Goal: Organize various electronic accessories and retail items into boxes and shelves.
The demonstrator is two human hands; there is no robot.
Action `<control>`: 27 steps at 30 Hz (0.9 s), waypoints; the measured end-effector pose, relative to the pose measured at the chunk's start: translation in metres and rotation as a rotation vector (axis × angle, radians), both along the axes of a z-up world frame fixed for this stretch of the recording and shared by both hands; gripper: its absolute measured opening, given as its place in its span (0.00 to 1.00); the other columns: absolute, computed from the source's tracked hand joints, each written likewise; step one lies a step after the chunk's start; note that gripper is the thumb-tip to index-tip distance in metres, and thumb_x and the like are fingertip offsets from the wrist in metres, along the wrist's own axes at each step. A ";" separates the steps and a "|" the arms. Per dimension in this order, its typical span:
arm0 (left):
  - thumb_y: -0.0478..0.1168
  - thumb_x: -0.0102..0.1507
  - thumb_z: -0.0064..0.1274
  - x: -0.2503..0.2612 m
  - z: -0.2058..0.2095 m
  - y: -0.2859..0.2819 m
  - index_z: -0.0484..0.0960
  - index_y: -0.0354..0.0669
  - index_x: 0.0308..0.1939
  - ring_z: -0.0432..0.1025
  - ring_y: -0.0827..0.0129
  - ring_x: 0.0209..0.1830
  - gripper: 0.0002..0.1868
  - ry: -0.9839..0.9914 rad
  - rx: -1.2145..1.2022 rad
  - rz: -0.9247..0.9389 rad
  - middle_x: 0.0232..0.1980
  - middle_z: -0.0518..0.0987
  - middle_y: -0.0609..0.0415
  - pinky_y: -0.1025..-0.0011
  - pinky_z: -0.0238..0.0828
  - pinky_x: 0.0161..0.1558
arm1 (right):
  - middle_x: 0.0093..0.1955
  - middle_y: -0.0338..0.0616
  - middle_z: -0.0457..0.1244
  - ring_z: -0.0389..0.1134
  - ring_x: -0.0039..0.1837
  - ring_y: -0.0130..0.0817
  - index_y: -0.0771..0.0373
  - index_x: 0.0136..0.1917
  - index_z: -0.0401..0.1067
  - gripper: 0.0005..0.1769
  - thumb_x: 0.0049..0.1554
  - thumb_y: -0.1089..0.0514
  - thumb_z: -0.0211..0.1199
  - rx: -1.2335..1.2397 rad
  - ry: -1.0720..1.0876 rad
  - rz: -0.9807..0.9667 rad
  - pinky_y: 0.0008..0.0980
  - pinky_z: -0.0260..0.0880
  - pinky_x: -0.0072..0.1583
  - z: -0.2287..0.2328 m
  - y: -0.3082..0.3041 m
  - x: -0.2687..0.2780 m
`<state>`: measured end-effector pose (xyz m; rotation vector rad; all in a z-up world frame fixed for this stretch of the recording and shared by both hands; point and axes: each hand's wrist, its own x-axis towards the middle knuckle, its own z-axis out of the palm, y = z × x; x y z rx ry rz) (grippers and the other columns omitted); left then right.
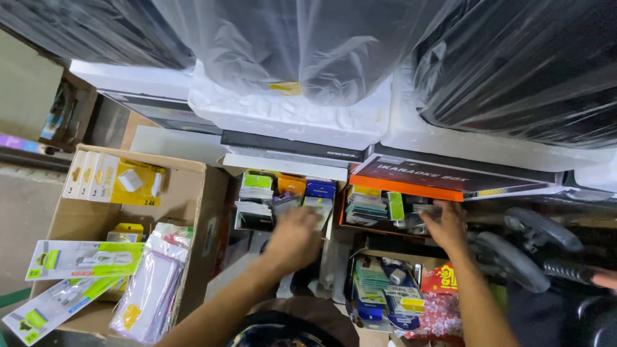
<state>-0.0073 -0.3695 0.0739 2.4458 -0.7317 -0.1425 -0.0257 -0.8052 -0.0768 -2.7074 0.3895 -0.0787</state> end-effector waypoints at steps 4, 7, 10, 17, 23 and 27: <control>0.42 0.58 0.58 0.011 -0.012 -0.095 0.80 0.39 0.53 0.70 0.46 0.61 0.20 0.150 0.004 -0.163 0.57 0.76 0.42 0.52 0.67 0.62 | 0.61 0.57 0.68 0.69 0.64 0.54 0.62 0.59 0.75 0.30 0.50 0.44 0.75 0.161 -0.082 -0.255 0.45 0.69 0.66 -0.041 -0.017 0.007; 0.42 0.60 0.57 0.017 -0.053 -0.164 0.77 0.41 0.61 0.71 0.44 0.58 0.25 0.435 -0.057 -0.145 0.65 0.71 0.39 0.53 0.70 0.57 | 0.59 0.60 0.68 0.70 0.61 0.55 0.65 0.61 0.74 0.31 0.50 0.48 0.77 0.218 -0.125 -0.343 0.46 0.69 0.62 -0.042 -0.016 0.011; 0.44 0.62 0.63 0.024 -0.103 -0.217 0.82 0.40 0.55 0.77 0.47 0.53 0.20 0.335 -0.307 -0.055 0.53 0.81 0.39 0.56 0.75 0.55 | 0.60 0.55 0.69 0.70 0.61 0.52 0.58 0.68 0.72 0.36 0.45 0.52 0.71 0.383 -0.189 -0.477 0.44 0.68 0.62 -0.029 -0.007 0.017; 0.32 0.59 0.52 0.044 -0.103 -0.252 0.57 0.59 0.76 0.77 0.65 0.27 0.42 1.348 -0.756 0.280 0.44 0.80 0.48 0.66 0.70 0.27 | 0.63 0.58 0.68 0.68 0.63 0.58 0.55 0.67 0.73 0.27 0.59 0.41 0.65 0.467 -0.132 -0.461 0.47 0.66 0.65 -0.103 -0.046 0.018; 0.28 0.58 0.48 0.037 -0.127 -0.276 0.59 0.63 0.70 0.76 0.63 0.22 0.39 1.480 -0.863 0.312 0.42 0.82 0.48 0.68 0.72 0.23 | 0.66 0.63 0.65 0.68 0.64 0.56 0.43 0.62 0.75 0.23 0.52 0.51 0.63 -0.020 0.126 -0.271 0.45 0.66 0.63 -0.120 -0.061 -0.003; 0.24 0.58 0.48 0.029 -0.108 -0.286 0.57 0.60 0.67 0.78 0.62 0.24 0.38 1.477 -1.082 0.369 0.42 0.81 0.48 0.63 0.77 0.26 | 0.62 0.55 0.68 0.68 0.64 0.54 0.51 0.62 0.74 0.16 0.62 0.50 0.64 0.335 0.220 -0.474 0.45 0.65 0.63 -0.064 -0.056 0.019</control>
